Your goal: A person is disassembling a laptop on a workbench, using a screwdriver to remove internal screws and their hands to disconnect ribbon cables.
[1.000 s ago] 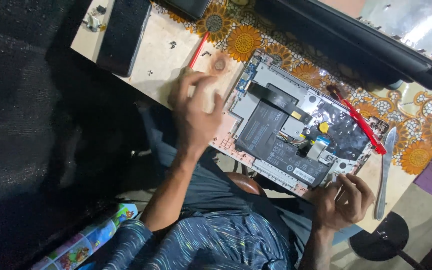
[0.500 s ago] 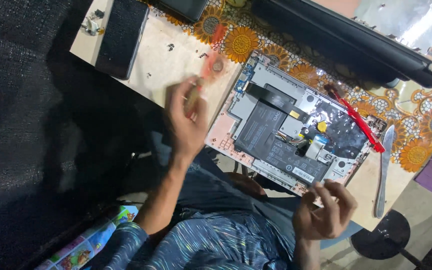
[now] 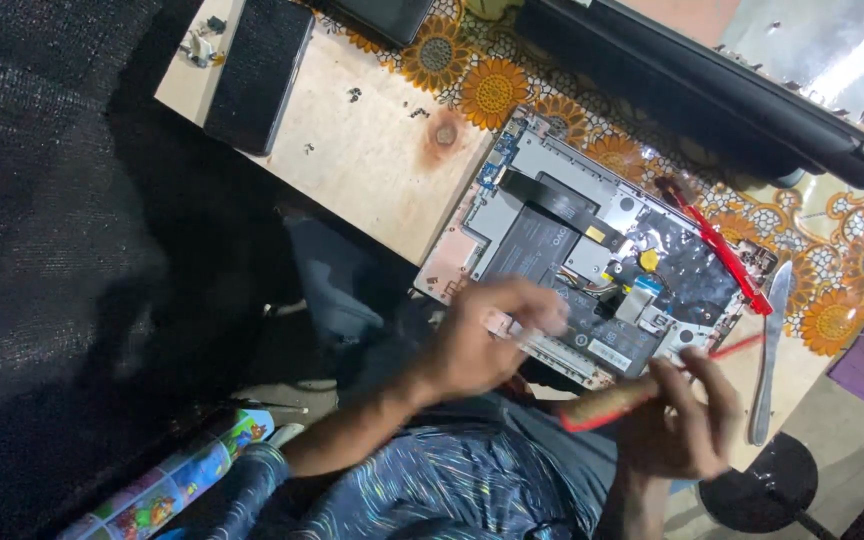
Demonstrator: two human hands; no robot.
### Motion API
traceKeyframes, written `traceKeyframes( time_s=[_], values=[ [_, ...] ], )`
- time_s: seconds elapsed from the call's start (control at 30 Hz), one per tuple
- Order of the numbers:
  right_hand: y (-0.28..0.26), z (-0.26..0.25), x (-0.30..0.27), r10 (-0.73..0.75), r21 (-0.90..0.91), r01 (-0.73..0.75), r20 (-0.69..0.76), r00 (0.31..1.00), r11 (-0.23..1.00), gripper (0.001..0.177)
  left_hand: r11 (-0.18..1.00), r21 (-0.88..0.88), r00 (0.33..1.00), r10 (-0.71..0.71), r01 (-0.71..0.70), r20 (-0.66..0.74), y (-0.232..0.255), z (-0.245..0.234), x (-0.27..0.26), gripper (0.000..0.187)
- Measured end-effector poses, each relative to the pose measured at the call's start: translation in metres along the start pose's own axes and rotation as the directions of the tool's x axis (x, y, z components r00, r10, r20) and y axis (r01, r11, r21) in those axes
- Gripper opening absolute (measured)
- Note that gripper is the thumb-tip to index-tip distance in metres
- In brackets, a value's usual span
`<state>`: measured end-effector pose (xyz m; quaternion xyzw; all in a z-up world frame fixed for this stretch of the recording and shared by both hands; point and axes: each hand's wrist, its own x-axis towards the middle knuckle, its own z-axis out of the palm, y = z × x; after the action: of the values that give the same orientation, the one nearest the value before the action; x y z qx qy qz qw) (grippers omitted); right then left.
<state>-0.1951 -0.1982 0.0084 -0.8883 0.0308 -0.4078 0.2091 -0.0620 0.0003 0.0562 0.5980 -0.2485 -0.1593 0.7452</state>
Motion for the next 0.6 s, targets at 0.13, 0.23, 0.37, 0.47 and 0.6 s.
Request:
traceKeyframes(
  time_s=[0.13, 0.23, 0.37, 0.47, 0.6],
  values=[
    [-0.02, -0.026, 0.023, 0.143, 0.011, -0.143, -0.094, 0.985, 0.99, 0.014, 0.801, 0.54, 0.931, -0.058, 0.259, -0.36, -0.025, -0.092, 0.044, 0.019],
    [-0.01, -0.043, 0.011, 0.131, -0.051, -0.138, -0.113, 0.985, 0.989, 0.007, 0.51, 0.82, 0.929, 0.101, 0.26, -0.357, -0.029, -0.14, 0.07, 0.026],
    [0.005, -0.054, -0.012, 0.194, -0.054, -0.196, -0.036, 0.98, 0.979, 0.011, 0.404, 0.89, 0.96, 0.09, 0.209, -0.266, -0.034, -0.15, 0.086, 0.024],
    [0.001, -0.054, -0.013, 0.213, -0.062, -0.216, -0.051, 0.976, 0.974, 0.01, 0.341, 0.92, 0.966, 0.1, 0.192, -0.238, -0.043, -0.15, 0.093, 0.023],
    [-0.001, -0.051, -0.014, 0.259, -0.002, -0.259, -0.068, 0.964, 0.966, 0.01, 0.308, 0.926, 0.961, 0.094, 0.219, -0.259, -0.051, -0.147, 0.099, 0.022]
  ],
)
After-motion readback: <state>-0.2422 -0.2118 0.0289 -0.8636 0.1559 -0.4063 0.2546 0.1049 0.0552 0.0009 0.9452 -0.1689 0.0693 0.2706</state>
